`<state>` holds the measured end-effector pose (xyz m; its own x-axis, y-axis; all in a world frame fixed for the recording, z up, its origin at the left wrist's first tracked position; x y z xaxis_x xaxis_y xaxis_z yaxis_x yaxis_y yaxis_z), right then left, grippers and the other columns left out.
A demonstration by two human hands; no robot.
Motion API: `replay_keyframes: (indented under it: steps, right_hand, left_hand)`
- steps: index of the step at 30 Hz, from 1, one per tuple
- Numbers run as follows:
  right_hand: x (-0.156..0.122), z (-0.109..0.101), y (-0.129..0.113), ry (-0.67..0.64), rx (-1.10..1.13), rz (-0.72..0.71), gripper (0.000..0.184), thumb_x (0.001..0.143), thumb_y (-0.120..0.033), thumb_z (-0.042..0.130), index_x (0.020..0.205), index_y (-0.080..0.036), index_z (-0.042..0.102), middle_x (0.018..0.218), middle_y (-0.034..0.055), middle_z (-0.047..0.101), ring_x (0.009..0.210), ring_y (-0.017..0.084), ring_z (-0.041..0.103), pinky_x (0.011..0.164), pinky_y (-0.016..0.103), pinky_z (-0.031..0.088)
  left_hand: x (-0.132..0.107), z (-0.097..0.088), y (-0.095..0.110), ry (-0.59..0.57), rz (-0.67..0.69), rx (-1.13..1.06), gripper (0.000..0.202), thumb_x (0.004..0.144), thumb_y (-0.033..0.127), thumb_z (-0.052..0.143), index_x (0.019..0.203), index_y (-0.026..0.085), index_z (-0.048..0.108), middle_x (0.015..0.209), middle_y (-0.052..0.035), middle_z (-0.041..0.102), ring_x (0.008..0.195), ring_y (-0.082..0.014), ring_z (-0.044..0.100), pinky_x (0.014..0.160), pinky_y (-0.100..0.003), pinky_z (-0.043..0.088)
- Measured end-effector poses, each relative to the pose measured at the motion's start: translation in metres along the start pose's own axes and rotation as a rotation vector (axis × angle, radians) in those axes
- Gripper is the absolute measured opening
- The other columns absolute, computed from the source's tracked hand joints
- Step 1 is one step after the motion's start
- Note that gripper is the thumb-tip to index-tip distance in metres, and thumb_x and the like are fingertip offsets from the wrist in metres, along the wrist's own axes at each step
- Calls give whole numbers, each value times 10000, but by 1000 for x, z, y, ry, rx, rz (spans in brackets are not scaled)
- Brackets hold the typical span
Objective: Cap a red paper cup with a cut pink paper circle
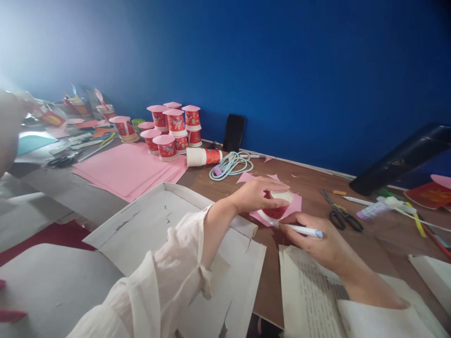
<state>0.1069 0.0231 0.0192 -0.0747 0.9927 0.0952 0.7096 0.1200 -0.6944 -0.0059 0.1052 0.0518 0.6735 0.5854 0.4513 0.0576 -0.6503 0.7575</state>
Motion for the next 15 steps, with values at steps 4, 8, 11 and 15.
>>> replay_keyframes:
  steps: [4, 8, 11, 15]
  right_hand:
    - [-1, 6, 7, -81, 103, 87, 248, 835, -433, 640, 780, -214, 742, 731, 38, 751, 638, 192, 683, 549, 252, 496]
    - [0, 3, 14, -51, 164, 131, 263, 829, -448, 655, 756, -202, 716, 677, 37, 721, 613, 178, 653, 528, 242, 475]
    - [2, 1, 22, -32, 152, 153, 280, 824, -471, 659, 782, -198, 705, 646, 24, 696, 579, 166, 630, 500, 238, 457]
    - [4, 0, 31, -31, 162, 209, 299, 825, -493, 650, 760, -203, 686, 615, 16, 685, 539, 162, 617, 483, 247, 449]
  left_hand:
    - [0, 1, 1, -22, 7, 16, 444, 809, 396, 730, 1184, 159, 710, 1285, -107, 680, 1245, -210, 592, 1085, -311, 427]
    - [0, 2, -2, -35, -17, 14, 444, 816, 419, 719, 1199, 193, 704, 1307, -86, 669, 1265, -214, 580, 1086, -323, 430]
    - [0, 2, -2, -36, -25, 13, 447, 814, 423, 722, 1199, 197, 704, 1304, -83, 672, 1275, -219, 573, 1094, -332, 425]
    - [0, 1, -1, -34, -31, 20, 458, 807, 428, 730, 1197, 191, 706, 1295, -87, 676, 1281, -223, 567, 1113, -336, 409]
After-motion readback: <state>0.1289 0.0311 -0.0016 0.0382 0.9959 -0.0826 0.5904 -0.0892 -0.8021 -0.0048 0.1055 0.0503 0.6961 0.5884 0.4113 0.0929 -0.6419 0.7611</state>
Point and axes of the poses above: each hand's wrist, its own x-axis towards the middle knuckle, its own z-axis out of the palm, y = z × x, the point moved 10 cm from there along x, towards the middle knuckle
